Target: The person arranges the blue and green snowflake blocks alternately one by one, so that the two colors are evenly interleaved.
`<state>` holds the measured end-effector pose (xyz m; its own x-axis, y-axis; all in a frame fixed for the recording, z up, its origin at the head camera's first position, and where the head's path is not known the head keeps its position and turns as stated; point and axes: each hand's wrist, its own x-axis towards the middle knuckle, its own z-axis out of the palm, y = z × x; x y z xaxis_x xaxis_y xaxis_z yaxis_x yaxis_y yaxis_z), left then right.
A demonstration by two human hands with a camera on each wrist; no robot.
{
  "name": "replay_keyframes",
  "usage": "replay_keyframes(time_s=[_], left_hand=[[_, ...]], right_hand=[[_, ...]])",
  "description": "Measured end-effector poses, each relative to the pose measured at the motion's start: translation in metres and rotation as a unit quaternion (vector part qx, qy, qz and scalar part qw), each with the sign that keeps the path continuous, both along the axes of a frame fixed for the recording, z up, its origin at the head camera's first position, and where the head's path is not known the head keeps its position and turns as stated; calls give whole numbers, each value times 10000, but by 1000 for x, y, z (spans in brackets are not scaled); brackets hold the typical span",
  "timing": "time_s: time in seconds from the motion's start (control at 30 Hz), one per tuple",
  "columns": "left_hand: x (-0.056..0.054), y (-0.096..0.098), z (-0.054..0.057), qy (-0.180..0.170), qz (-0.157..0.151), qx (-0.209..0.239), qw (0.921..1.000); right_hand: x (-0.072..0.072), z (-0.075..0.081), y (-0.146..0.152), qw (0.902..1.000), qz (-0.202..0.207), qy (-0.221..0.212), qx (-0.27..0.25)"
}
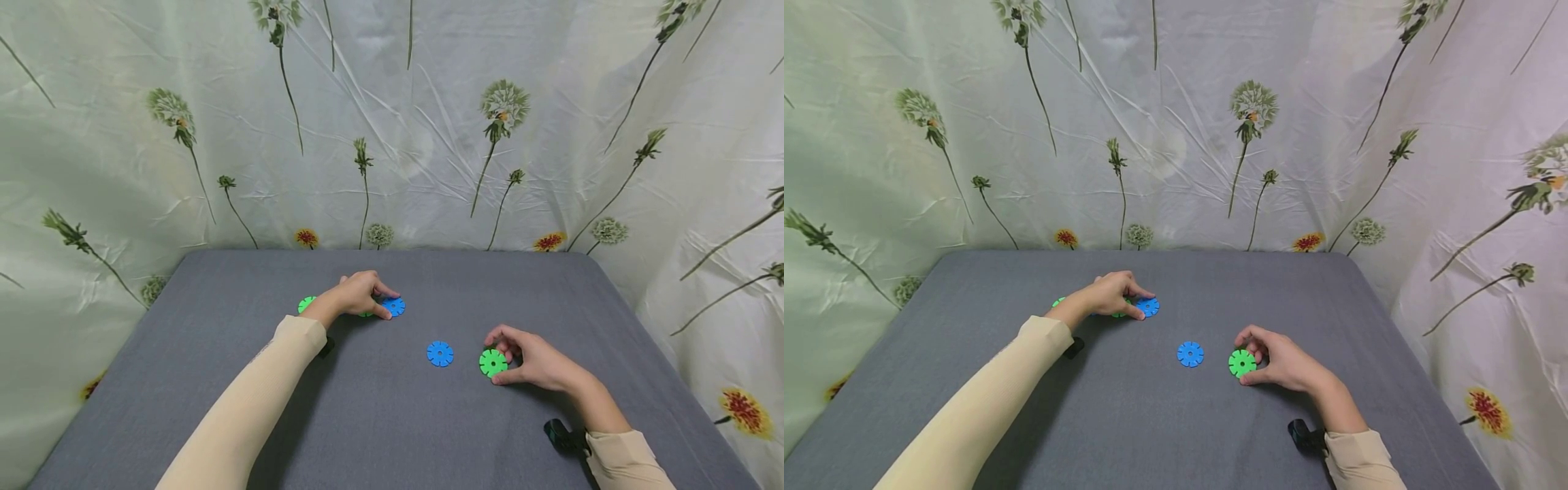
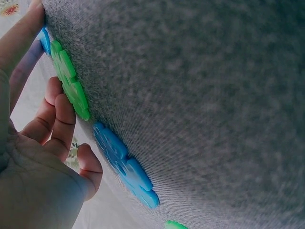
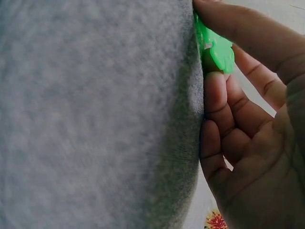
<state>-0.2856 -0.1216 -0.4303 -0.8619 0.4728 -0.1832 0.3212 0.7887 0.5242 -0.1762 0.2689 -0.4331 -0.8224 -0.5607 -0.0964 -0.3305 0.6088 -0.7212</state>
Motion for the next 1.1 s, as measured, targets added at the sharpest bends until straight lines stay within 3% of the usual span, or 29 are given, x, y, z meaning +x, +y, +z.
replay_keyframes(time_s=[0.27,0.5,0.8,1.1], left_hand=[[-1,-1,0,-30,-28,24,10000],[-1,0,0,-28,-28,-19,10000],[-2,-1,-1,-8,-39,-19,10000],[-2,-1,0,-59,-9,22,10000]], right_hand=[[-1,2,3,9990,207,-329,-213],[-2,4,5,9988,233,-413,-90],[-5,1,3,9996,9,-295,38],[-18,3,-2,9999,-99,30,-55]])
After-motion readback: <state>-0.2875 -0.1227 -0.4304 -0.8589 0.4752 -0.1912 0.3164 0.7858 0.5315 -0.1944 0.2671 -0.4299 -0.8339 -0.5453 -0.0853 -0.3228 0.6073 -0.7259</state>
